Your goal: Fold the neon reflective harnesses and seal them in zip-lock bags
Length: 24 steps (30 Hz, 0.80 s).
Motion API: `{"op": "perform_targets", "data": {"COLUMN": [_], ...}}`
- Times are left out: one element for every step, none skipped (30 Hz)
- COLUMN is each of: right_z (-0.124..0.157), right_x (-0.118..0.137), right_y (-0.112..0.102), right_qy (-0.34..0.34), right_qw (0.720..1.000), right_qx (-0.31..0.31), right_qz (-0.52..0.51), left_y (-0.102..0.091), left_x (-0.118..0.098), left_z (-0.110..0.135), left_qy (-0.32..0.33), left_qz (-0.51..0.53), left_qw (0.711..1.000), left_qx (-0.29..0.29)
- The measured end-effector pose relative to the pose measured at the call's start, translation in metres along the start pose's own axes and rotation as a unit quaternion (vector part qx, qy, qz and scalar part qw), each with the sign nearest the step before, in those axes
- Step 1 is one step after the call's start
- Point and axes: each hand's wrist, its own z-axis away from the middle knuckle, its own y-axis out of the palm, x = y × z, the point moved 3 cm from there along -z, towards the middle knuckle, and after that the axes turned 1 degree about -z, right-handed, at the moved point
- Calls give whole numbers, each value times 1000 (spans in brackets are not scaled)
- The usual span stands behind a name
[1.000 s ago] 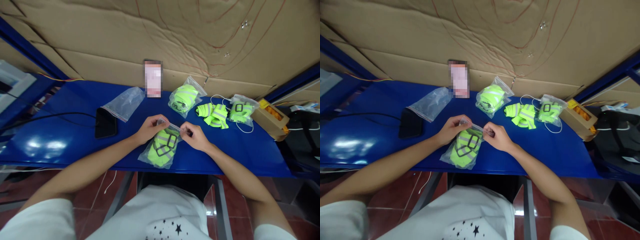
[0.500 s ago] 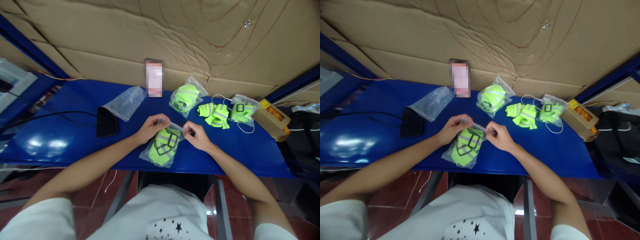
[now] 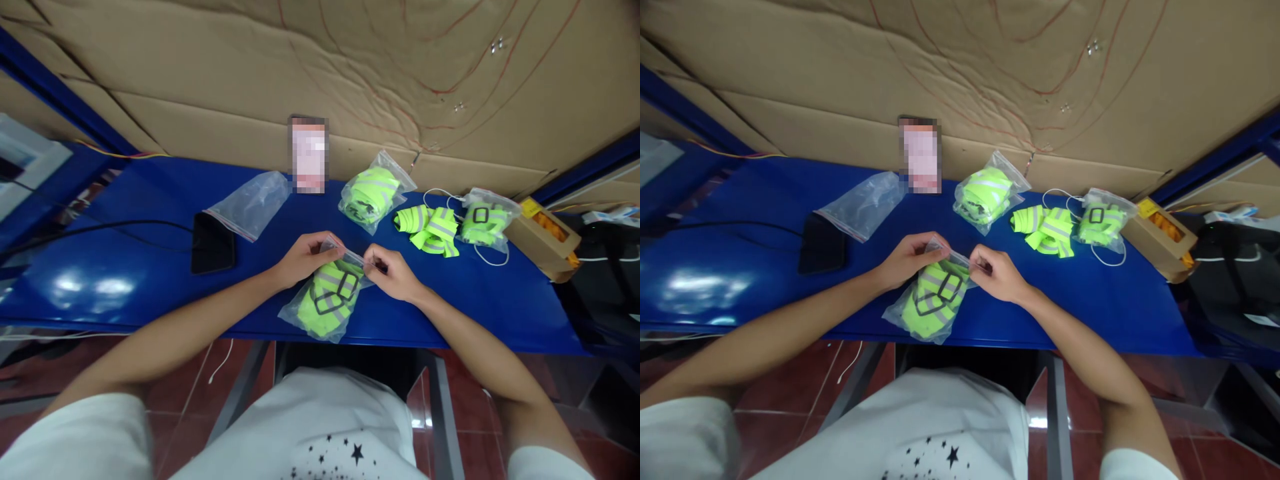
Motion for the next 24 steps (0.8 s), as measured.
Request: {"op": "perform_targets", "data": {"right_z": [0,-1,-1,-1,-1,-2,-2,-2,-2,-3,-3,-4,-4,-4,-4,-4,-4,-4,-3,-3,-3,-3,-3,-4], "right_x": [-1,-2,-3,-4,-6,-8,-10,-11,-13,-14,-15,-16,-16,-17,-17,-17,-17,-18,-18,-18,-19,-19,-19,-19], "right_y": [0,-1,-3,-4,-5,-6,-7,-7,-8,-8,-8,-8,-9,-9,-10,-11,-11,-12,-12,-13,-12,-11,-9,-6], "right_qy": [2,5,7,10,13,17,21,27,33,38,42,45,48,50,53,54,56,56,56,55,56,61,70,84], "right_qw": [1000,1000,1000,999,999,999,998,998,998,998,997,997,997,996,995,995,994,994,994,993,992,991,990,986], "right_qx": [-3,-11,-21,-31,-40,-47,-51,-52,-52,-52,-52,-53,-57,-62,-69,-75,-78,-79,-80,-82,-85,-82,-72,-53], "right_qz": [2,4,7,9,10,8,3,-5,-14,-22,-28,-33,-37,-40,-43,-46,-49,-53,-57,-61,-68,-81,-103,-133], "left_y": [-2,-4,-6,-8,-10,-12,-13,-14,-14,-15,-15,-15,-15,-15,-15,-15,-16,-17,-17,-18,-19,-20,-20,-20], "left_x": [-1,-1,-1,-1,0,0,1,1,2,2,3,3,3,3,2,2,2,2,2,2,2,3,4,5], "left_z": [-1,-2,-4,-6,-7,-9,-10,-11,-11,-11,-11,-11,-11,-11,-11,-11,-11,-12,-12,-13,-13,-13,-12,-12], "left_qy": [-3,-9,-17,-26,-35,-42,-45,-44,-39,-31,-22,-14,-7,-1,1,2,0,-4,-9,-15,-20,-22,-21,-18], "left_qz": [8,18,32,50,68,84,93,94,89,80,70,61,55,50,47,47,48,52,58,63,67,69,71,74], "left_qw": [1000,1000,999,998,997,995,995,994,995,996,997,997,997,997,997,997,997,996,996,996,995,995,995,994], "left_qx": [-6,-11,-16,-17,-17,-15,-15,-16,-21,-28,-37,-45,-52,-57,-61,-63,-64,-66,-68,-68,-68,-69,-71,-75]}}
